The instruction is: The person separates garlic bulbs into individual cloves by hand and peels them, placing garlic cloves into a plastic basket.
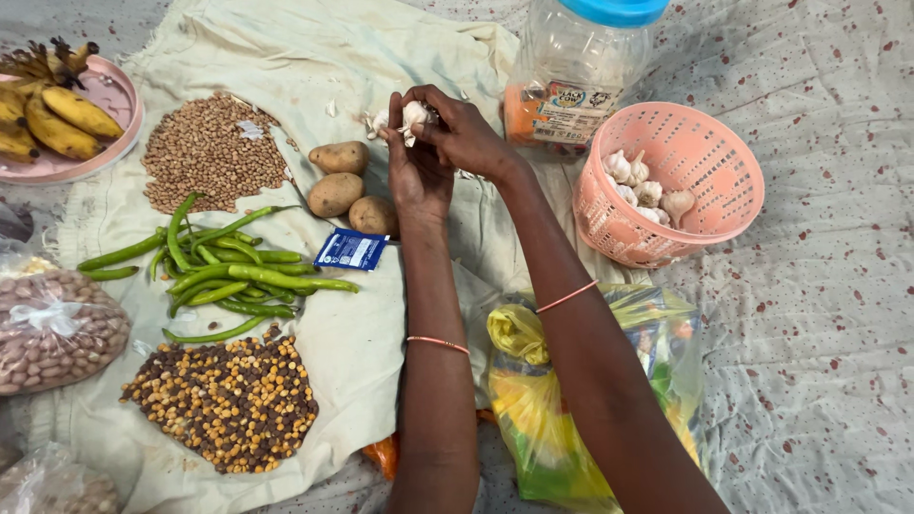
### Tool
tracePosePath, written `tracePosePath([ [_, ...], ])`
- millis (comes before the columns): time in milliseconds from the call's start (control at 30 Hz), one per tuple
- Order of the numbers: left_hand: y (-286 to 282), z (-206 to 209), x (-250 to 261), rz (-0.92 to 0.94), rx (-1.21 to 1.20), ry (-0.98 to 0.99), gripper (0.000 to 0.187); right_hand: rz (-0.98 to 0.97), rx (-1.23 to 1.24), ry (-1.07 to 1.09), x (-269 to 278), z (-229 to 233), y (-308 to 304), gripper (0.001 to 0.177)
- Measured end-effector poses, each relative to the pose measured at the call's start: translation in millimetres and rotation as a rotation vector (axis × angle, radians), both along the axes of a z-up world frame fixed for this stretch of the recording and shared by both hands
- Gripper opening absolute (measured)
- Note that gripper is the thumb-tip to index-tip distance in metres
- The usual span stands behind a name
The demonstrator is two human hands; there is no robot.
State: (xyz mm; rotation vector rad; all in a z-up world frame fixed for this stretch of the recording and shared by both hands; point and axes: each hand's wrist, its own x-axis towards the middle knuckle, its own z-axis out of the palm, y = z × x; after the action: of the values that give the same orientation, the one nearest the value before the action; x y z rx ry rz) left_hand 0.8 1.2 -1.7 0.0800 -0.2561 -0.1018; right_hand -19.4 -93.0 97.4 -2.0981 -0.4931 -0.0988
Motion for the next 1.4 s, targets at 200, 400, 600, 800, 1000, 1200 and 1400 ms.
tracePosePath([
  [200,0,-6,2,-0.006,0.009,-0.100,0.054,0.015,-0.050,-0.009,0,-1,-9,0.033],
  [400,6,10,-8,-0.027,0.050,0.032,0.052,0.255,-0.035,-0.519,14,-18,-17,0.031],
  [600,0,11,-6,0.021,0.186,-0.080,0.055,0.039,0.300,0.087,15,-29,-19,0.036],
  [800,-2,2,0,0.094,0.165,-0.074,0.059,0.007,0.317,0.065,16,-32,-10,0.034],
  [1000,-6,10,-2,0.084,0.112,-0.032,0.062,0.018,0.526,0.116,13,-26,-6,0.032],
  [1200,-6,10,-3,0.105,0.173,-0.034,0.061,0.002,0.429,0.007,15,-30,-3,0.031],
  [1400,-6,17,-12,0.138,0.110,-0.104,0.070,-0.027,0.520,0.012,15,-23,1,0.029],
])
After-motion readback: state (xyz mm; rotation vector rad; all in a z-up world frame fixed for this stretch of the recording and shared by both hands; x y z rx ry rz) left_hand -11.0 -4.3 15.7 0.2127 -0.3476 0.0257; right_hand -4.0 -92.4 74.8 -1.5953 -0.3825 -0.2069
